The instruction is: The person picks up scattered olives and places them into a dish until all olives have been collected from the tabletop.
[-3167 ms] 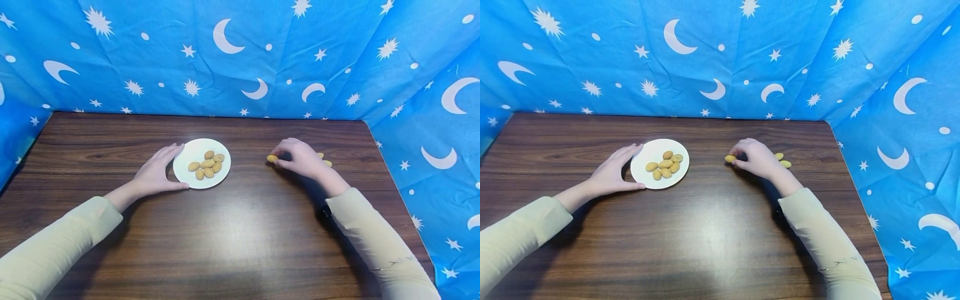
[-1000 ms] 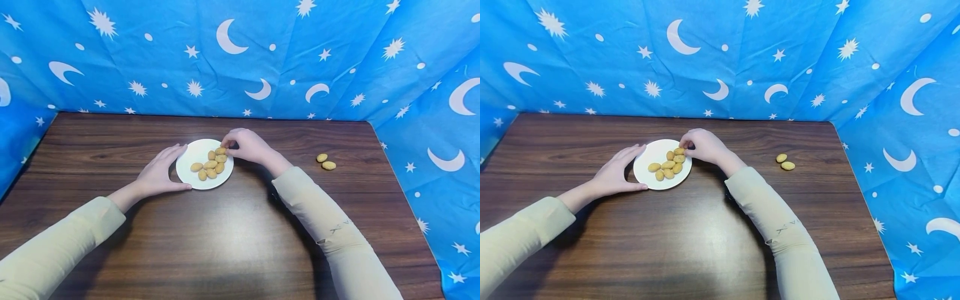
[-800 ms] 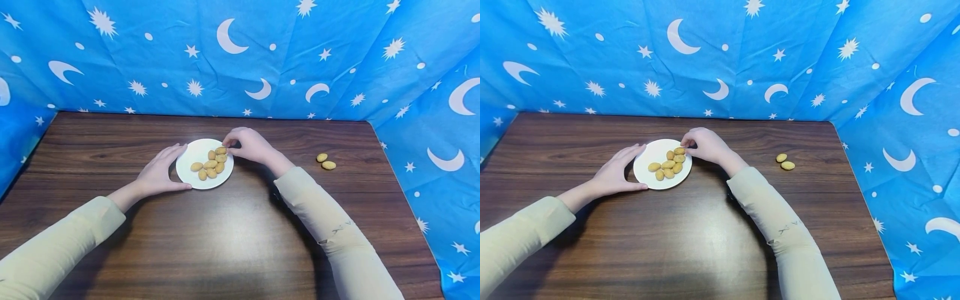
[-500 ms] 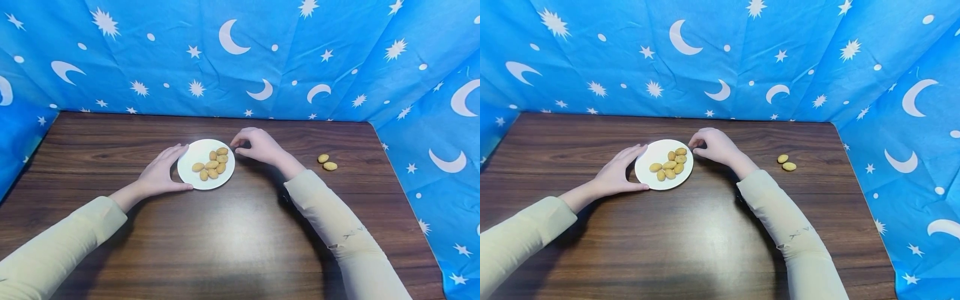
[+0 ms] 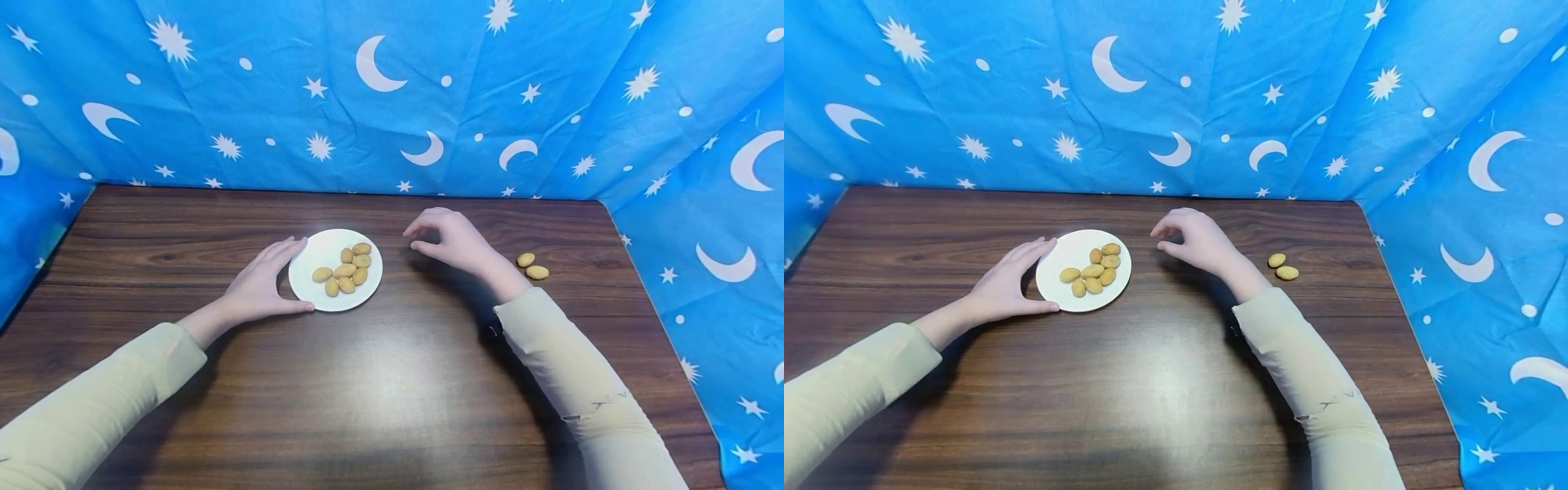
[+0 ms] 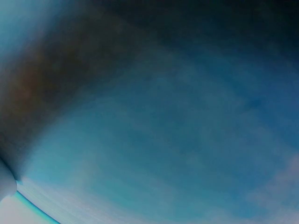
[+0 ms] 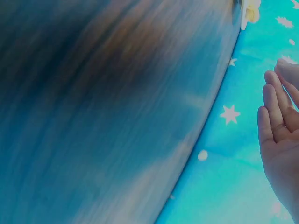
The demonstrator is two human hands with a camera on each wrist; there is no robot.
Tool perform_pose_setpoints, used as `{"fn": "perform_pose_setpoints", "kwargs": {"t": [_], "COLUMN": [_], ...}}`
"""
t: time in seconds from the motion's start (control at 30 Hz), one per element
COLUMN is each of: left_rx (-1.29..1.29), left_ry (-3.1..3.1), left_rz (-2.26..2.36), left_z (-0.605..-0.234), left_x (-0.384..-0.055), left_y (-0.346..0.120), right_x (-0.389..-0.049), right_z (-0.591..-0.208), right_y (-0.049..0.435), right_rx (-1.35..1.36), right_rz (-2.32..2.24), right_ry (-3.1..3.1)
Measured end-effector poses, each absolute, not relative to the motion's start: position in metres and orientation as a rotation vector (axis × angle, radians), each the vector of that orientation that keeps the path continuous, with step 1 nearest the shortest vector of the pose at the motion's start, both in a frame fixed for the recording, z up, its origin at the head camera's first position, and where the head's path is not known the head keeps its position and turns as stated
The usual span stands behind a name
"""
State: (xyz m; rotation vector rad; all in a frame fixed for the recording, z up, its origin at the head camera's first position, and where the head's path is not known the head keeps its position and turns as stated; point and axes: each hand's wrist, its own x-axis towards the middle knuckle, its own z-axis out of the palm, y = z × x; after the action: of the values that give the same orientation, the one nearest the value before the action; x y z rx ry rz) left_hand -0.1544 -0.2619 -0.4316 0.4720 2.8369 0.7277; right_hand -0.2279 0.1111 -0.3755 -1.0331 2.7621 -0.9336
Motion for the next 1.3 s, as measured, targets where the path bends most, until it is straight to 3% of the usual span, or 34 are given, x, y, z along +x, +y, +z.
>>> {"fn": "perform_pose_setpoints", "kwargs": {"t": [0.73, 1.3], "left_rx": [0.477, 0.474], "left_ry": [2.828, 2.832], "left_rz": [0.735, 0.721], "left_z": [-0.430, -0.430], "left_x": [-0.154, -0.155], "left_y": [-0.261, -0.261], "right_x": [-0.213, -0.195], "right_z": [-0.377, -0.383], "right_y": [0.205, 0.262], "right_rx": [-0.849, -0.552], "right_rz": [-0.969, -0.947], "right_ry": [2.887, 2.912]}}
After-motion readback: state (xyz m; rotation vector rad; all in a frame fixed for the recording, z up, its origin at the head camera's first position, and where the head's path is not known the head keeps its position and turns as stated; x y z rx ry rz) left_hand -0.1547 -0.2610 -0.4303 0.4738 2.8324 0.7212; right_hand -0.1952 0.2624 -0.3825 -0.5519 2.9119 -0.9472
